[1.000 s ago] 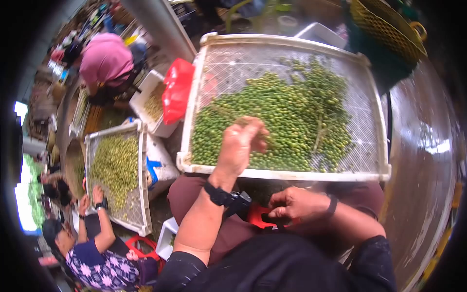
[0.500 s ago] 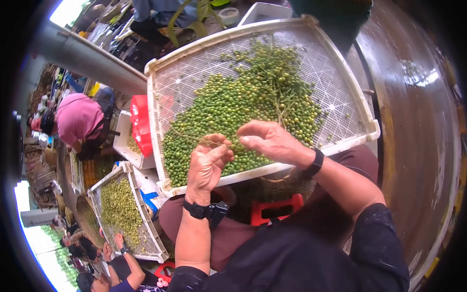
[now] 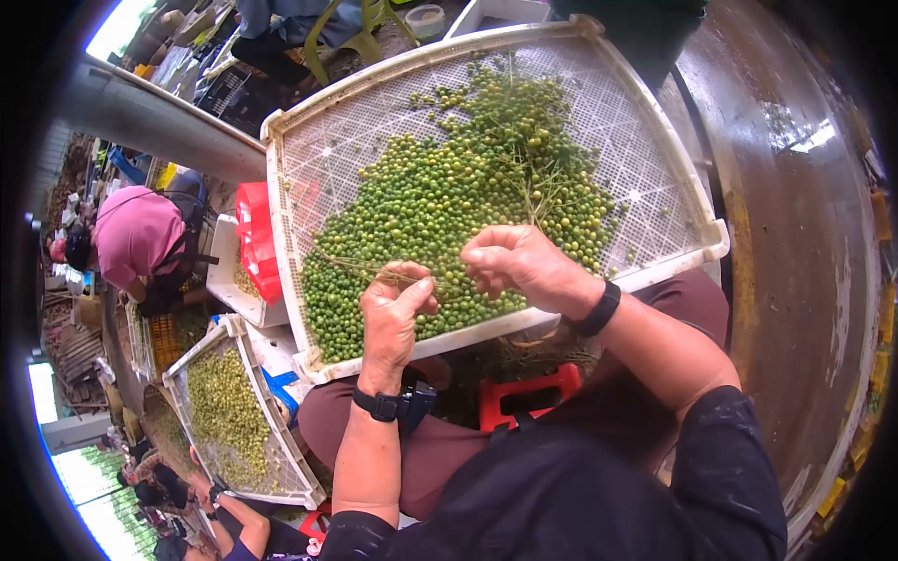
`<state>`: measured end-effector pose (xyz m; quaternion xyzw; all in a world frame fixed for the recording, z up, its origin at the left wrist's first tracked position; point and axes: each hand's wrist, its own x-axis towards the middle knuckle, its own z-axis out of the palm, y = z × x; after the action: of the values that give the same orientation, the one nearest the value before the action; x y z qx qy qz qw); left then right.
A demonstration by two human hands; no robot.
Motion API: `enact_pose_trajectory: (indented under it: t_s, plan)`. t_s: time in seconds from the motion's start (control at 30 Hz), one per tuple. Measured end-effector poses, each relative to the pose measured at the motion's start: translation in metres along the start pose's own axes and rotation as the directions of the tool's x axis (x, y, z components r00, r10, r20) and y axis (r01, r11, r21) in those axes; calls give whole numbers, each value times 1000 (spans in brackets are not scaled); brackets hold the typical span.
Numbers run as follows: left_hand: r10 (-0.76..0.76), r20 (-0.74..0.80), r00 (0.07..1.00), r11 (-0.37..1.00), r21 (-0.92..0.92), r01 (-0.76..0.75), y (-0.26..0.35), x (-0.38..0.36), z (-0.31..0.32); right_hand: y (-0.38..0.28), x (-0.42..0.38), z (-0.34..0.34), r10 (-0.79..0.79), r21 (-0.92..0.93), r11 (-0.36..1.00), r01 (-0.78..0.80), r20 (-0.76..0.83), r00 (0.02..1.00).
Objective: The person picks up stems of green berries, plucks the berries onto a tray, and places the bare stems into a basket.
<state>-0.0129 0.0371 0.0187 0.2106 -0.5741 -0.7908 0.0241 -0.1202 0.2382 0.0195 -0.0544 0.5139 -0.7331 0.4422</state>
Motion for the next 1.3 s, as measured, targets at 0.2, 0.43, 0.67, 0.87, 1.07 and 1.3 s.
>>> enact_pose_trajectory:
  t_s: [0.2, 0.43, 0.67, 0.87, 1.07, 1.3]
  plan:
    - [-121, 37, 992, 937, -326, 127, 2, 6, -14, -8, 3, -11, 30, 40, 999, -30, -19, 999]
    - [-177, 58, 982, 889, -419, 185, 1, 7, -3, 4, 6, 7, 74, -143, 988, -65, 55, 996]
    - [-152, 41, 987, 935, -318, 157, -6, 6, 2, 5, 1, 5, 29, -323, 946, 4, 96, 995]
    - [-130, 27, 991, 948, -290, 132, -7, 7, 6, 1, -2, 1, 86, -238, 971, -35, 207, 975]
    - [-73, -2, 997, 958, -278, 70, -7, 13, 6, 4, -9, 1, 102, -6, 995, -102, 159, 982]
    - [-74, -48, 996, 949, -311, 55, -3, 12, 6, 0, -1, -9, 6, -25, 1000, -6, 10, 1000]
